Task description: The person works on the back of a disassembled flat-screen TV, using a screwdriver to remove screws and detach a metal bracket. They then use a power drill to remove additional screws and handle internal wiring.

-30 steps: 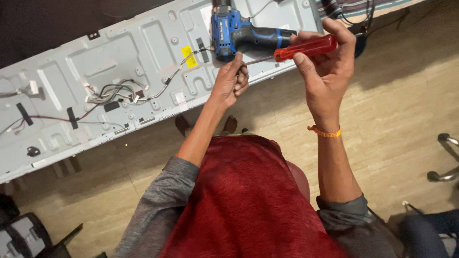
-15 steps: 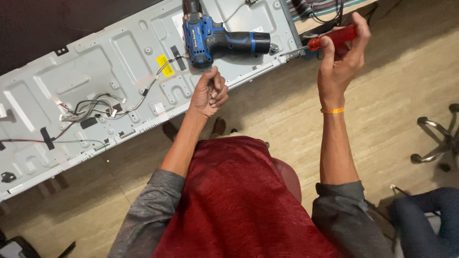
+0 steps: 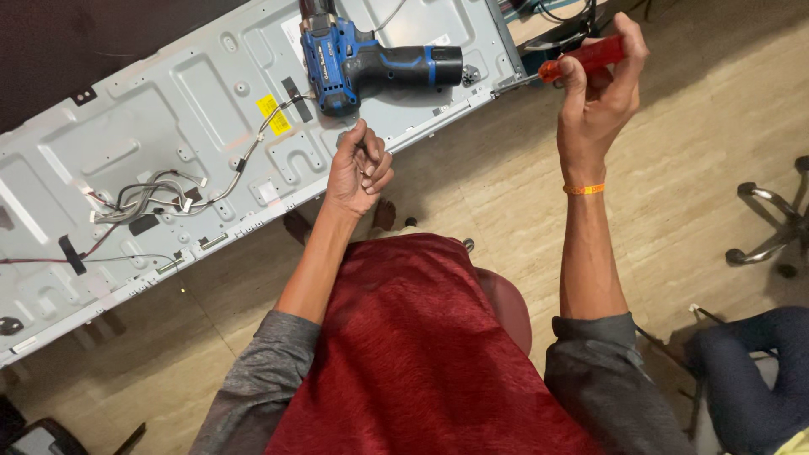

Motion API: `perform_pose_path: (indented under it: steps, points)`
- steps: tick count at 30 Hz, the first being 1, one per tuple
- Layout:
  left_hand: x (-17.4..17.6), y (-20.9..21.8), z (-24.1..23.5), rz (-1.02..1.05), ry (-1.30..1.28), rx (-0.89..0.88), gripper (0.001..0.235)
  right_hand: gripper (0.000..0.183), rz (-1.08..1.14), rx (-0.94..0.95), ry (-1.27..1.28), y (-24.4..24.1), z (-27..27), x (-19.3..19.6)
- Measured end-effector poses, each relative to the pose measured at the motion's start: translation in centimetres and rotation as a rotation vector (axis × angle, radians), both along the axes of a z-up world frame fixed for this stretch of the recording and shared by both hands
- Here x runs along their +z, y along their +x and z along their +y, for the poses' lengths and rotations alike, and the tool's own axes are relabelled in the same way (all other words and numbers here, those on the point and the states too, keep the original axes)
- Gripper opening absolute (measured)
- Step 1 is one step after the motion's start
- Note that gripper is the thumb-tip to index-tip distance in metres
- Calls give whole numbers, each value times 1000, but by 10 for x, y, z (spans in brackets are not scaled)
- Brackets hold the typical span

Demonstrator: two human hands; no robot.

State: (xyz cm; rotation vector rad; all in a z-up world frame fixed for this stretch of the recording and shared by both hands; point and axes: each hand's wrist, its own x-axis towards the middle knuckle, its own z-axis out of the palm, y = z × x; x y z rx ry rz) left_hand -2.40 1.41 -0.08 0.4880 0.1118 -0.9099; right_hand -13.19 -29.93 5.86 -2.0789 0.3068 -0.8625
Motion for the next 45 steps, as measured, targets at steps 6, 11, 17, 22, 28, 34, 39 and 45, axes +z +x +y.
perform_pose_path:
  steps: [6,11,17,22,28,34,39,45]
  points:
    - [-1,-6,1,-2,-4,14,47,47,-18,13,-73,2,-3,-7]
    - [-2,-9,5,21,-20,18,48,46,-24,-53,-106,0,-4,-4]
    - [1,-14,2,15,15,19,47,39,24,149,-354,17,-3,27]
    - [6,-12,-14,35,27,-26,45,22,258,245,-438,22,12,67]
    - [7,-15,-16,24,1,-24,45,35,678,184,-616,50,5,115]
    - [7,-23,-12,51,52,-20,42,16,961,568,-698,65,-6,135]
    - [11,-26,-8,44,42,-20,43,28,785,457,-691,75,-15,141]
    - [7,-30,-6,62,44,-14,42,22,501,490,-40,55,-29,100]
